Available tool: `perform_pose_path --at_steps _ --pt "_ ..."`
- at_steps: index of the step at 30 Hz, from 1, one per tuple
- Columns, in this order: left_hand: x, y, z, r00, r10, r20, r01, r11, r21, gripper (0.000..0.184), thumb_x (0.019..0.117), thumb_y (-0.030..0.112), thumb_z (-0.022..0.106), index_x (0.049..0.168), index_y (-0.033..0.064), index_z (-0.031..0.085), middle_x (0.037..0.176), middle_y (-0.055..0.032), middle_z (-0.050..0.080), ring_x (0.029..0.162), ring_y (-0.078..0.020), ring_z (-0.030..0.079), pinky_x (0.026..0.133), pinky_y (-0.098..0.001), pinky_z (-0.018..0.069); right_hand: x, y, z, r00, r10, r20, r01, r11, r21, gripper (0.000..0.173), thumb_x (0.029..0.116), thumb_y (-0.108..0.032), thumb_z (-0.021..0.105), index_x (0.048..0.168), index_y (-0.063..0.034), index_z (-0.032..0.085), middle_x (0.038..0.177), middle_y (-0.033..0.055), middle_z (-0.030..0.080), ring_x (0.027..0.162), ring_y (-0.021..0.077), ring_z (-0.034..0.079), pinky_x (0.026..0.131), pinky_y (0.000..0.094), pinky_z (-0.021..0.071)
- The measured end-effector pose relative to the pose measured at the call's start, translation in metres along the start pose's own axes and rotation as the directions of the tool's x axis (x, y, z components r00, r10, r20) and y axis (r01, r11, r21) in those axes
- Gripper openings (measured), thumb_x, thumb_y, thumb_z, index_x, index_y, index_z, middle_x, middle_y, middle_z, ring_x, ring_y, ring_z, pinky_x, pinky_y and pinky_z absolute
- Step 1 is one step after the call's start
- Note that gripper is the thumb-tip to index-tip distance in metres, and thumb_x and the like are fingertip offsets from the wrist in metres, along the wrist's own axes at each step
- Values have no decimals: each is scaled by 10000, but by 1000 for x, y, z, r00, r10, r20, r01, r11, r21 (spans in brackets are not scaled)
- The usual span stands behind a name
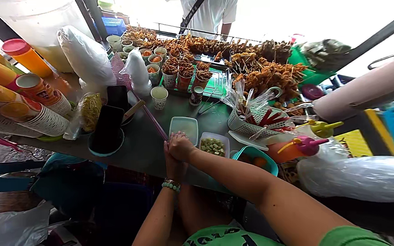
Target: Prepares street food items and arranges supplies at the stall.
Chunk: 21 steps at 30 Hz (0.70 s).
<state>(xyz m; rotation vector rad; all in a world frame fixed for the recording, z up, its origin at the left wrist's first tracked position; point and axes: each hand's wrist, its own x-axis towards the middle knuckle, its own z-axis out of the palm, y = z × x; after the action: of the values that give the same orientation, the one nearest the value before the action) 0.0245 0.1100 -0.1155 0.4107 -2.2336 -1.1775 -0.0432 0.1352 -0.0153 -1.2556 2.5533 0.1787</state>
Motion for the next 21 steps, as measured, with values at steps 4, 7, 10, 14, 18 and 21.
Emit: perform_pose_path --at_steps 4,7,10,14,18,21 --pt "0 -4 -11 998 -12 -59 7 997 -81 1014 717 105 802 1483 -225 225 1546 -383 340 1493 -425 317 1257 -452 204 -1 2 -7 980 -81 -180 109 982 157 482 1106 -196 332 1347 163 546 1269 382 612 1227 516 599 998 591 491" --pt "-2 -9 -23 987 -135 -88 118 978 -173 1234 654 153 918 1519 -189 107 1532 -423 297 1446 -431 374 1187 -427 355 11 31 -17 919 58 -389 81 940 330 482 1047 -333 566 1321 59 631 1239 303 659 1201 484 609 977 603 501" --pt "-4 -9 -29 981 -190 -38 182 973 -144 1175 710 214 905 1526 -188 161 1545 -393 323 1459 -407 378 1205 -414 331 24 65 -31 947 314 -71 -255 866 430 705 1002 -443 639 1424 102 489 1399 341 531 1368 521 440 1079 668 371" --pt "-1 -3 -34 969 -245 23 246 959 -138 1169 726 176 893 1551 -165 140 1592 -359 278 1503 -364 330 1231 -377 281 36 100 -32 942 288 171 -334 771 542 667 964 -482 689 1236 120 597 1263 318 605 1223 440 575 1037 602 432" --pt "0 -5 -43 974 -217 67 227 951 -211 1036 785 88 827 1549 -161 173 1601 -342 281 1511 -332 331 1233 -354 278 31 112 -42 958 201 204 -286 629 723 457 1023 -384 634 1148 51 573 1103 216 598 956 272 603 852 462 512" --pt "-12 -11 -56 991 -130 -19 121 957 -265 900 836 107 791 1505 -190 267 1534 -359 388 1429 -365 452 1182 -388 373 27 112 -61 955 183 233 -295 652 698 424 1037 -386 607 1149 23 587 1088 192 620 931 258 634 797 444 542"
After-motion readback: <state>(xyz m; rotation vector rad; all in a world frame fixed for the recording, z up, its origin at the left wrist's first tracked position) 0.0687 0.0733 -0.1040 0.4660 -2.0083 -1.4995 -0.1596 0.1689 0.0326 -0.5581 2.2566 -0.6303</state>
